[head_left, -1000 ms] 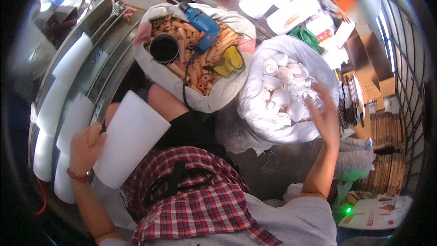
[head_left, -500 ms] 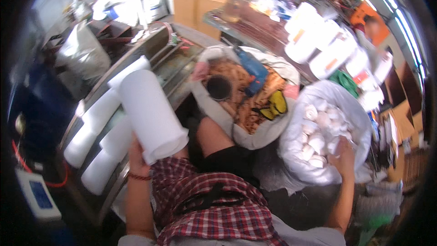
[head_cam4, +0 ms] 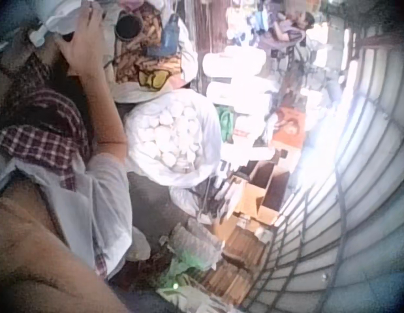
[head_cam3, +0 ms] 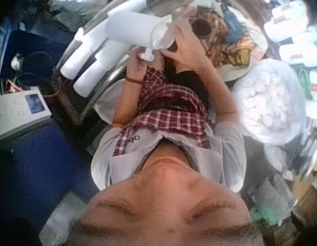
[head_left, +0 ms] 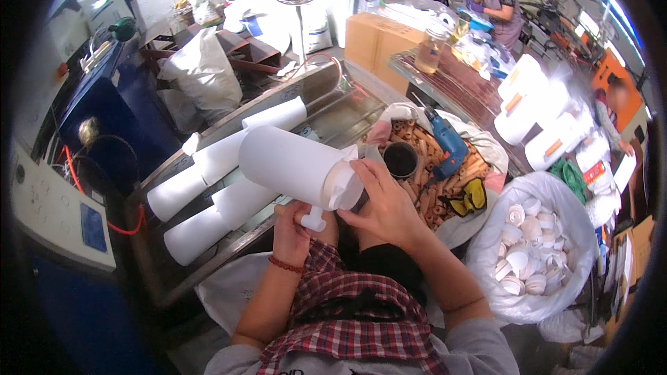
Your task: The person assembles white plastic cones by attaching wooden handles and small components, using a power drill and a cloth.
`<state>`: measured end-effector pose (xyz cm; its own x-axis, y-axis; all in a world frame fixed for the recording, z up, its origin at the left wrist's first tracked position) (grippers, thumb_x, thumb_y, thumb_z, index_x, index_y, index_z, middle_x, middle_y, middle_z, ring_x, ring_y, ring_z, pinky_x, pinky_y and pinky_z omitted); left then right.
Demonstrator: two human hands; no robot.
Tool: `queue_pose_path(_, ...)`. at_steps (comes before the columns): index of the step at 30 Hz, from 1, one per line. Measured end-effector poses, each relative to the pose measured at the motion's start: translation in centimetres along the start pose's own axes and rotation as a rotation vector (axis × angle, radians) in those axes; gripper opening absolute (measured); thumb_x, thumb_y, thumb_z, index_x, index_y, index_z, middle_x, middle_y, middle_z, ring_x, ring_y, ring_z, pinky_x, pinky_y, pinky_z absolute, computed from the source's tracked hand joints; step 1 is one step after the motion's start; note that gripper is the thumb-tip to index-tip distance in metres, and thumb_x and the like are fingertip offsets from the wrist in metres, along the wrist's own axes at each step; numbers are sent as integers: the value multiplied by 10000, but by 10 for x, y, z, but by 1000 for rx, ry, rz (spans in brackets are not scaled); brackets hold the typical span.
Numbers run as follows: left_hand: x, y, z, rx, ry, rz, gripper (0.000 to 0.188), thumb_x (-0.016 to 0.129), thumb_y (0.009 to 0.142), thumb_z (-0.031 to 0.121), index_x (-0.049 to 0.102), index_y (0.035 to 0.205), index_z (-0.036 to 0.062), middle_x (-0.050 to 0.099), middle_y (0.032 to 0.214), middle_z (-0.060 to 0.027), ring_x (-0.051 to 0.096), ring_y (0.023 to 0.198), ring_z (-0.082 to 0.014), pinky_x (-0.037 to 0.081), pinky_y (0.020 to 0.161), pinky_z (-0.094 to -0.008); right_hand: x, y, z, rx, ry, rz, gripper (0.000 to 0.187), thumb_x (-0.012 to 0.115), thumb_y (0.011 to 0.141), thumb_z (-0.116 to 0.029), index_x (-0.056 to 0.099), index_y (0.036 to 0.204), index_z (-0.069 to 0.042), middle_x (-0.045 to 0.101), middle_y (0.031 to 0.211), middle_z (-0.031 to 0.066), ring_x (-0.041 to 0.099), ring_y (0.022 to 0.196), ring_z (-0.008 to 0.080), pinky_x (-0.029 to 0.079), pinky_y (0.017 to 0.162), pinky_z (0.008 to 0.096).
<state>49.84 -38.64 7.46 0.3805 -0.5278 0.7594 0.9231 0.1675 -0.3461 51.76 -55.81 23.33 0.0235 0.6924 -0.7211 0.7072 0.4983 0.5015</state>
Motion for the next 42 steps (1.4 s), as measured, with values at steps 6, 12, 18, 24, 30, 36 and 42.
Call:
queue_pose_path(6,-12,-2,8,96,-9,54,124,559,874,148,572,885,25,611,836,-41,602,793,-149,517,699,-288,17,9,-4,-35,-93,-10,707,749,703,-251,422,1273,10,469,1176,191,515,1049,356,439,875,392)
queue_pose_path(12,-18,-3,5,102,-28,115,155,568,868,122,549,952,-7,607,892,-71,609,831,-171,523,718,-295,21,10,7,85,19,-66,650,729,737,-316,475,1224,31,536,1079,188,571,931,349,470,797,392)
queue_pose_path(18,-29,-1,5,122,-22,83,208,565,867,93,480,1041,17,576,1012,-103,598,909,-195,525,740,-317,33,12,40,534,7,-282,500,688,795,-349,555,1114,13,626,863,125,623,699,281,492,662,352)
queue_pose_path(24,-27,-3,8,141,4,107,199,571,865,97,460,1023,49,554,986,-83,574,915,-189,508,771,-328,31,8,48,462,151,107,513,590,840,-474,549,1088,-28,628,890,108,623,732,241,481,682,363)
queue_pose_path(30,-29,-2,7,175,10,96,187,576,872,113,475,1015,46,559,1012,-86,578,938,-191,507,768,-328,49,-5,33,351,148,102,453,661,827,-262,507,1183,-29,539,1096,118,597,852,190,498,670,296)
queue_pose_path(36,-32,-10,8,121,5,135,199,572,879,130,527,1032,12,610,985,-96,615,873,-186,530,683,-306,50,-2,6,93,25,103,519,706,780,-231,512,1236,-74,479,1188,141,534,1033,271,491,756,350)
queue_pose_path(42,-28,-14,13,112,21,172,139,560,868,135,566,939,16,604,868,-57,600,799,-160,529,680,-300,45,0,2,-48,-33,47,471,721,756,-206,561,1189,-114,478,1197,148,519,1040,332,456,854,397)
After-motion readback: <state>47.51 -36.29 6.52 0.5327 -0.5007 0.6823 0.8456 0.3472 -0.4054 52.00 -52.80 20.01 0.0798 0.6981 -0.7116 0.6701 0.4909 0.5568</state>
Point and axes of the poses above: each hand's wrist, its own y-axis towards the middle knuckle, its own x-axis out of the palm, z = x × y, the point moved 6 cm from there along y, towards the middle knuckle
